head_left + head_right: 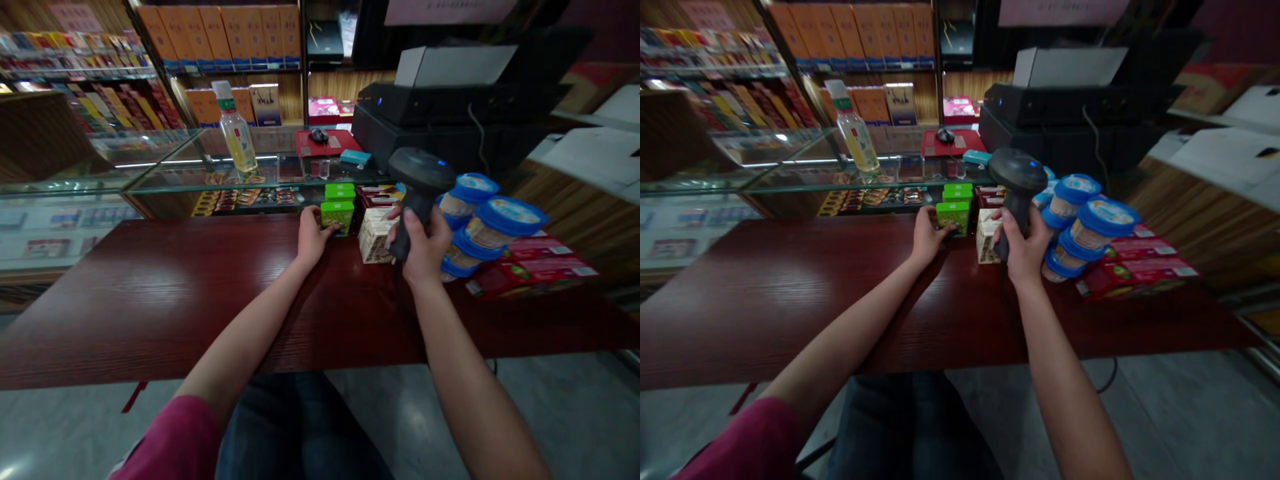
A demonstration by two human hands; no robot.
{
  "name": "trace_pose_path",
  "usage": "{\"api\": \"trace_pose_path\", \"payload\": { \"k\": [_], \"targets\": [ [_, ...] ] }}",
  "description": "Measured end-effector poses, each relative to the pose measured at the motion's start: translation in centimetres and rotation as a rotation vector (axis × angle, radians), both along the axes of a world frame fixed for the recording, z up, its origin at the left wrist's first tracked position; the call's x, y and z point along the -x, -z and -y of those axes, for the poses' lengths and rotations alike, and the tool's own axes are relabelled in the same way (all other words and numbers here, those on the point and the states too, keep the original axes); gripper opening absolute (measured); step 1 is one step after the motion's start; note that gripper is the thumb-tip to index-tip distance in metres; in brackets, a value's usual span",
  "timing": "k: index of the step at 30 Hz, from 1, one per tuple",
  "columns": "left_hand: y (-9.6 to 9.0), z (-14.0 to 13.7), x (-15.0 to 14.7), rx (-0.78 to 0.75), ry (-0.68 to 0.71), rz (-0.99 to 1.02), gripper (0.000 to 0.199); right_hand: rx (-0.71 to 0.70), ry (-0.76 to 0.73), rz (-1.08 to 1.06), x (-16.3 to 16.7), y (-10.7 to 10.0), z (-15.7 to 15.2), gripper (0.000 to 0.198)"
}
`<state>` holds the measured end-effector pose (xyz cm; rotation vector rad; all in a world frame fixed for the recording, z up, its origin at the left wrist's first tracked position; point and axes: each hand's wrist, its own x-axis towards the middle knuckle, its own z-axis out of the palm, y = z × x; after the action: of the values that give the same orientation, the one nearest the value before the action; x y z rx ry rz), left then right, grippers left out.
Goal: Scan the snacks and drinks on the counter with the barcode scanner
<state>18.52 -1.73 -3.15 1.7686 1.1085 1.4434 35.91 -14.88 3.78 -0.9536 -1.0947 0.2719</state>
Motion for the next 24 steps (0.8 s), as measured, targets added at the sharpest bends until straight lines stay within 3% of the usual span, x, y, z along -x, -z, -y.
{"api": "trace_pose_path", "payload": {
  "k": [7, 16, 20, 24],
  "targets": [
    [0.8, -1.8, -0.8, -0.133, -0.068, -0.097, 0.058, 0.007, -0.027, -0.122, -0.6, 1.9, -0.1, 0.036],
    [1.3, -1.9, -1.2, -0.265, -0.156, -0.053, 0.088, 0.085, -0.061, -0.144, 0.2, 1.9, 0.2, 0.034],
    [0.8, -0.5, 0.1, -0.284, -0.225, 0.026, 0.071, 0.076, -0.143, -0.165, 0.8, 1.6, 0.9, 0.033],
    [-0.1, 2.0, 2.0, -0.261, -0.148, 0.077, 0.04, 0.106, -0.248, -0.192, 1.4, 1.9, 2.6, 0.035]
  ]
}}
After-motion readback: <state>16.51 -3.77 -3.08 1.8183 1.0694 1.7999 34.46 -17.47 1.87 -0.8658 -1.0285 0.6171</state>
